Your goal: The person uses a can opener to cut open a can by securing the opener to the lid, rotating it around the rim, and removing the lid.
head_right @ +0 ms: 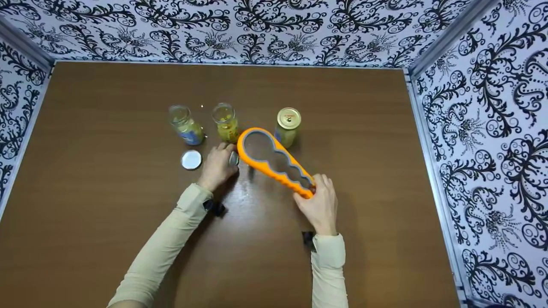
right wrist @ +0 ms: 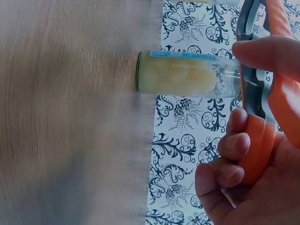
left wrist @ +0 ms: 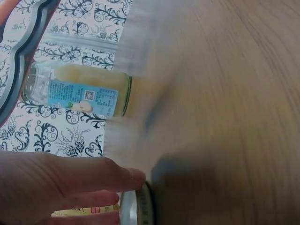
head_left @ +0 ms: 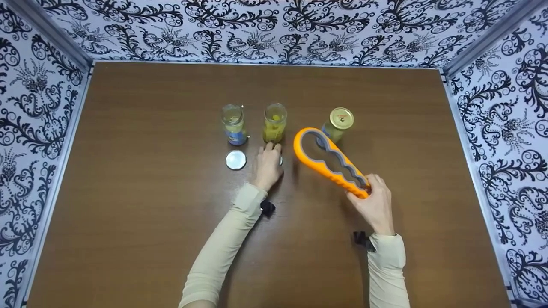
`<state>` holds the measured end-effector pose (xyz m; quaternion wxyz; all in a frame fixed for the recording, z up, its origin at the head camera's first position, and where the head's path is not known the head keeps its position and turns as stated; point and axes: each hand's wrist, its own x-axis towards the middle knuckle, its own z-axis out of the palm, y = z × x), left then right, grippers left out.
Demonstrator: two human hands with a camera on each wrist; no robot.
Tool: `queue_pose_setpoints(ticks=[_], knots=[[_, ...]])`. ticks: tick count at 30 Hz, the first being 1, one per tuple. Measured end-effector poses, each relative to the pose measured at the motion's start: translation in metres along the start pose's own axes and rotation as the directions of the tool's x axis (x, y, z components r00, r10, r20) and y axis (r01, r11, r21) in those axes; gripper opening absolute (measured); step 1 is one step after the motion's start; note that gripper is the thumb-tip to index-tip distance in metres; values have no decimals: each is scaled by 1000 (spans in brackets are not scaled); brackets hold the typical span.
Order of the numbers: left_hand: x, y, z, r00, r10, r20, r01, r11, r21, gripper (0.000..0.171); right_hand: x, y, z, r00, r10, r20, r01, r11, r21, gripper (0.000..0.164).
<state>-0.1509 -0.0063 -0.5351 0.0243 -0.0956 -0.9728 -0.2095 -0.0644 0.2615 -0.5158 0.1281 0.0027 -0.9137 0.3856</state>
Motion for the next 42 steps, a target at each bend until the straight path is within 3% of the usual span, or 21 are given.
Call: queue_pose_setpoints(ticks=[9, 17, 24, 27, 35, 42], knots=[[-1, 15, -6, 1000, 12, -2, -12, 978, -207, 41, -1, 4, -4, 998, 0, -61, 3, 999, 35, 29], [-2, 33, -12, 999, 35, 9, -32, 980, -197, 44, 3, 6, -15, 992, 2, -129, 1, 1000, 26, 30], [8, 37, -2, 997, 4, 80, 16, 970, -243, 47, 5, 9, -26, 983, 49, -176, -48, 999, 9, 32], [16, 39, 7, 994, 3, 113, 30, 957, -288, 52, 5, 12, -30, 978, 63, -199, -64, 998, 0, 31], [41, 49, 26, 983, 72, 172, 6, 910, -415, 71, 2, 20, -38, 965, 107, -241, -115, 993, -19, 30], [60, 50, 33, 978, 4, 208, 103, 861, -499, 82, 3, 26, -44, 959, 130, -254, -144, 989, -37, 31]])
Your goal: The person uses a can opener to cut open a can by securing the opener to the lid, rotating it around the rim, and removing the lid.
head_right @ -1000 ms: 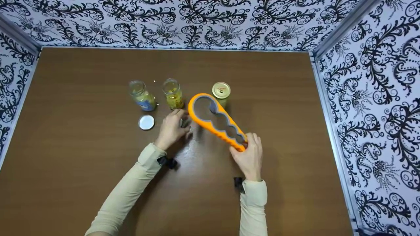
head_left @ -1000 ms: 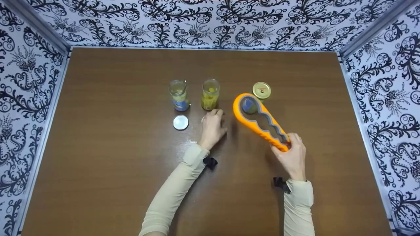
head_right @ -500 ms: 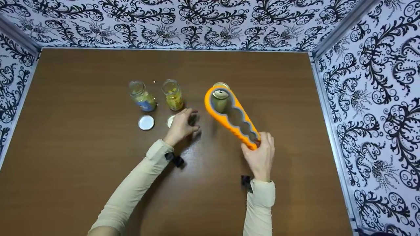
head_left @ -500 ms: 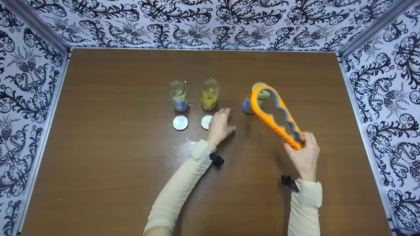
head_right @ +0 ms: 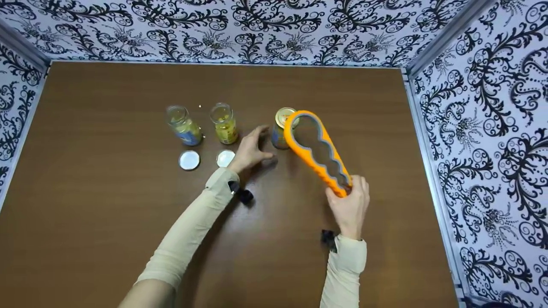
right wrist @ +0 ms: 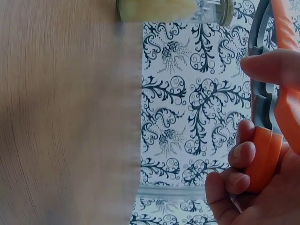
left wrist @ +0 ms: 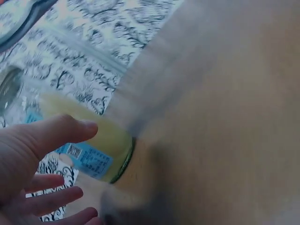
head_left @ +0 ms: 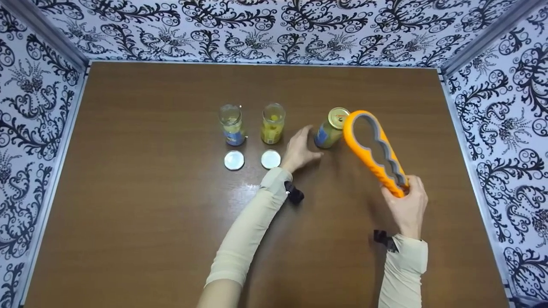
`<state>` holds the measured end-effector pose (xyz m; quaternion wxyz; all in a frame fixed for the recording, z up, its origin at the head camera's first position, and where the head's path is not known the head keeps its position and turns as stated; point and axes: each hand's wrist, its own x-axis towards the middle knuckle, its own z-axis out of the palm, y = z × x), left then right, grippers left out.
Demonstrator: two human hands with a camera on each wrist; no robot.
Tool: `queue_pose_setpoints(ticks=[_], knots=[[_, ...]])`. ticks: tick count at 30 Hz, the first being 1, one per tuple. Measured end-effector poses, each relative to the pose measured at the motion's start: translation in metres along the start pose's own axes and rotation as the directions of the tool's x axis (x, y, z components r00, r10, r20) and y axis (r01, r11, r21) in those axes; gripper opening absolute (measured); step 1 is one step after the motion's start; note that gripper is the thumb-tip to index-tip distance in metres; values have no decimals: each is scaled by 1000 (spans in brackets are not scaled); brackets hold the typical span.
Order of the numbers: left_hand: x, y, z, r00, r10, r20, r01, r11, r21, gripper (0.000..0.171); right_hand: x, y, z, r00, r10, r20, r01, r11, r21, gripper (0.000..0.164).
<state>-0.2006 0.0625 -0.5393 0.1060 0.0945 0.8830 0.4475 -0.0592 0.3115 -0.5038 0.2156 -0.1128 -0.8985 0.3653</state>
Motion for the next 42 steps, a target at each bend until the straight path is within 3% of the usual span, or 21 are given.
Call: queue_pose_setpoints(ticks=[2, 9, 14, 20, 26, 31, 42], knots=[[4, -2, 0, 1000, 9, -7, -9, 1000, -28, 82, 1, 1, -1, 1000, 15, -6, -15, 1000, -8, 30], [19, 0, 8, 992, 127, -9, -127, 984, -121, 80, 2, 3, -3, 994, 103, -21, -104, 995, -14, 29], [29, 7, 16, 992, 125, -3, -124, 974, -189, 83, 0, 4, -1, 991, 129, -23, -129, 992, 11, 30], [37, 10, 23, 992, 113, -58, -124, 960, -252, 80, 0, 1, 5, 992, 124, -20, -123, 992, 25, 31], [35, 6, 19, 994, 101, -42, -109, 955, -276, 68, -1, -3, 9, 993, 116, -22, -115, 993, 39, 31], [30, 3, 11, 992, 130, -8, -126, 949, -289, 63, 0, -2, 9, 995, 94, -27, -93, 995, 35, 31], [20, -5, 0, 978, 194, 77, -175, 963, -204, 66, -1, -1, 6, 993, 115, -30, -114, 993, 24, 30]])
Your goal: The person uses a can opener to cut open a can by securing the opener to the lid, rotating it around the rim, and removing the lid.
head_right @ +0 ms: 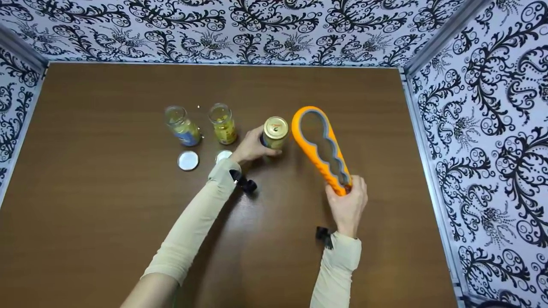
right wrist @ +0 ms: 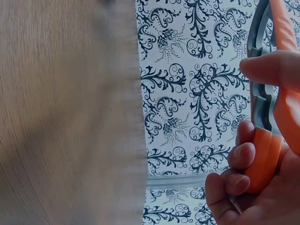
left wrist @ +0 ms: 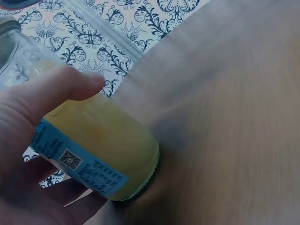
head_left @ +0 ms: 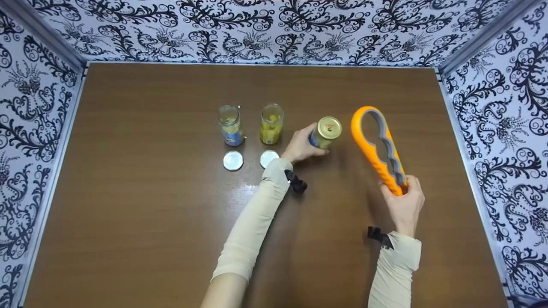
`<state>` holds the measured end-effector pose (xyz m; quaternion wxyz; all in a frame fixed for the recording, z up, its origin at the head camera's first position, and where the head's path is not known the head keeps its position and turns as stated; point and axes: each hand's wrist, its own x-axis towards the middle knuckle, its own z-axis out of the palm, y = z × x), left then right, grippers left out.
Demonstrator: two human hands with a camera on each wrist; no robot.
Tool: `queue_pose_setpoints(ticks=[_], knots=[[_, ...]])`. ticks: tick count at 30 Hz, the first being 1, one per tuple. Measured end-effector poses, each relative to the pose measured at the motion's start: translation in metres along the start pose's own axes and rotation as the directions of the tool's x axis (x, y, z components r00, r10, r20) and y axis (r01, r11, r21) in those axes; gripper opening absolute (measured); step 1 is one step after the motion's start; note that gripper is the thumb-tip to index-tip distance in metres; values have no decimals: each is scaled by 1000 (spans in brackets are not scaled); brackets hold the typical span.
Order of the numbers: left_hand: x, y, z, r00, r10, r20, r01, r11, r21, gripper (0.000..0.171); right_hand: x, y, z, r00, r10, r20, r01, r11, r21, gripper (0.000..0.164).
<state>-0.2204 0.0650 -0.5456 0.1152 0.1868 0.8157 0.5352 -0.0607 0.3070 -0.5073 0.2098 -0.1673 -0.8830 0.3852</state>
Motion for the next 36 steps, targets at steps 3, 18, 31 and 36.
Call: queue_pose_setpoints(ticks=[3, 18, 31, 36], knots=[[-4, 0, -3, 1000, 7, 25, -8, 1000, 31, 69, 0, -1, 0, 1000, -2, 3, 2, 1000, 1, 30], [-39, 4, -6, 995, 84, 62, -87, 994, 60, 64, 6, -17, 2, 982, -153, 109, 150, 988, 35, 32], [-65, 7, -9, 993, 118, 5, -118, 992, 51, 61, 9, -46, 17, 911, -358, 207, 350, 934, 75, 33], [-71, 6, -9, 991, 136, -3, -137, 990, -21, 68, 7, -56, 23, 881, -406, 242, 403, 913, 65, 37]])
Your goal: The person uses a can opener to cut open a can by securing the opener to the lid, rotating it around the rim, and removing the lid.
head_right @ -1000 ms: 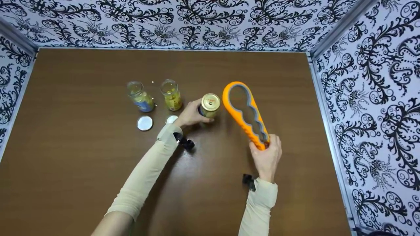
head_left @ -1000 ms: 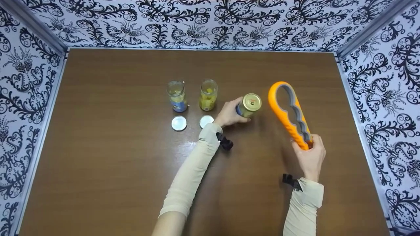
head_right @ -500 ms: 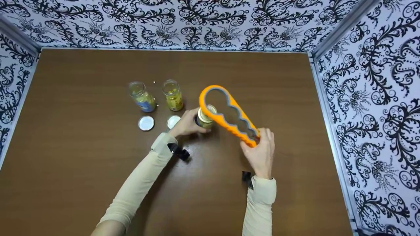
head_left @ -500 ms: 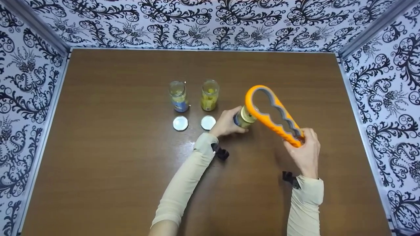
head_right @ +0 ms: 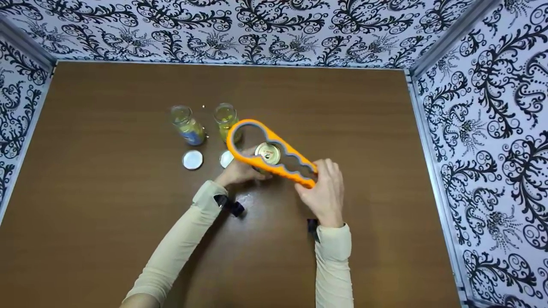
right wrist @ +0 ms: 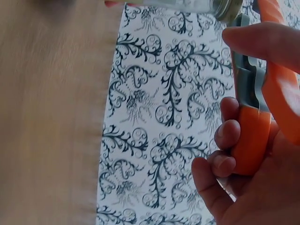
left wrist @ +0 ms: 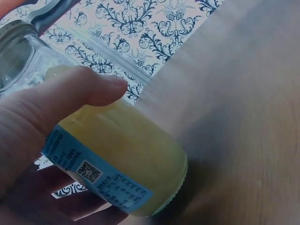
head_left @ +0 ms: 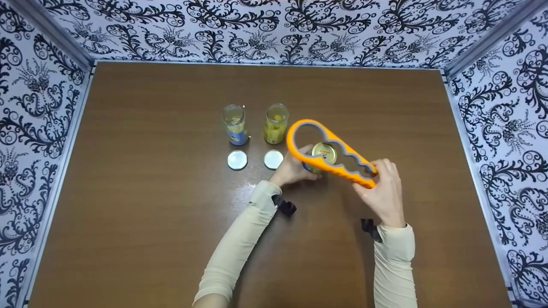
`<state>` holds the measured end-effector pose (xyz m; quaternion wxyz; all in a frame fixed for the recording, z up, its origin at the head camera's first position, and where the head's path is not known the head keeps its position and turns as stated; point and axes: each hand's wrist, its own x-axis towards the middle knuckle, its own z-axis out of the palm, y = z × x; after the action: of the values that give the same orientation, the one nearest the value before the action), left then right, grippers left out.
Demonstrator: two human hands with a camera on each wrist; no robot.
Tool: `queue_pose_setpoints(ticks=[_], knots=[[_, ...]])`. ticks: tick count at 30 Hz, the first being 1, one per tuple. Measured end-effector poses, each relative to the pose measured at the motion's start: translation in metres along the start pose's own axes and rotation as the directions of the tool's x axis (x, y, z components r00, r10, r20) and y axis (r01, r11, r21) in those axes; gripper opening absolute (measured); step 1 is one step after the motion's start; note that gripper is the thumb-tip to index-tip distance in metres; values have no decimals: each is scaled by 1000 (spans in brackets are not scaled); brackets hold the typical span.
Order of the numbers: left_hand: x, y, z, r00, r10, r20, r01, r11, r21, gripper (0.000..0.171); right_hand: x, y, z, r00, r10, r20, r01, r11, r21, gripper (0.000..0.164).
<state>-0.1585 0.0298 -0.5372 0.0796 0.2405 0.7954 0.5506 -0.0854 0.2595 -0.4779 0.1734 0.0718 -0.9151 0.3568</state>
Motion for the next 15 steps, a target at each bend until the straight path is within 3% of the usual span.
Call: queue_pose_setpoints(ticks=[7, 15], knots=[[-5, 2, 1, 1000, 7, -9, -8, 996, -94, 57, 2, -8, 5, 999, -20, 44, 22, 998, -58, 40], [-15, 2, -1, 998, 42, -56, -47, 994, -95, 47, 4, -17, 4, 994, -26, 110, 37, 994, -100, 40]])
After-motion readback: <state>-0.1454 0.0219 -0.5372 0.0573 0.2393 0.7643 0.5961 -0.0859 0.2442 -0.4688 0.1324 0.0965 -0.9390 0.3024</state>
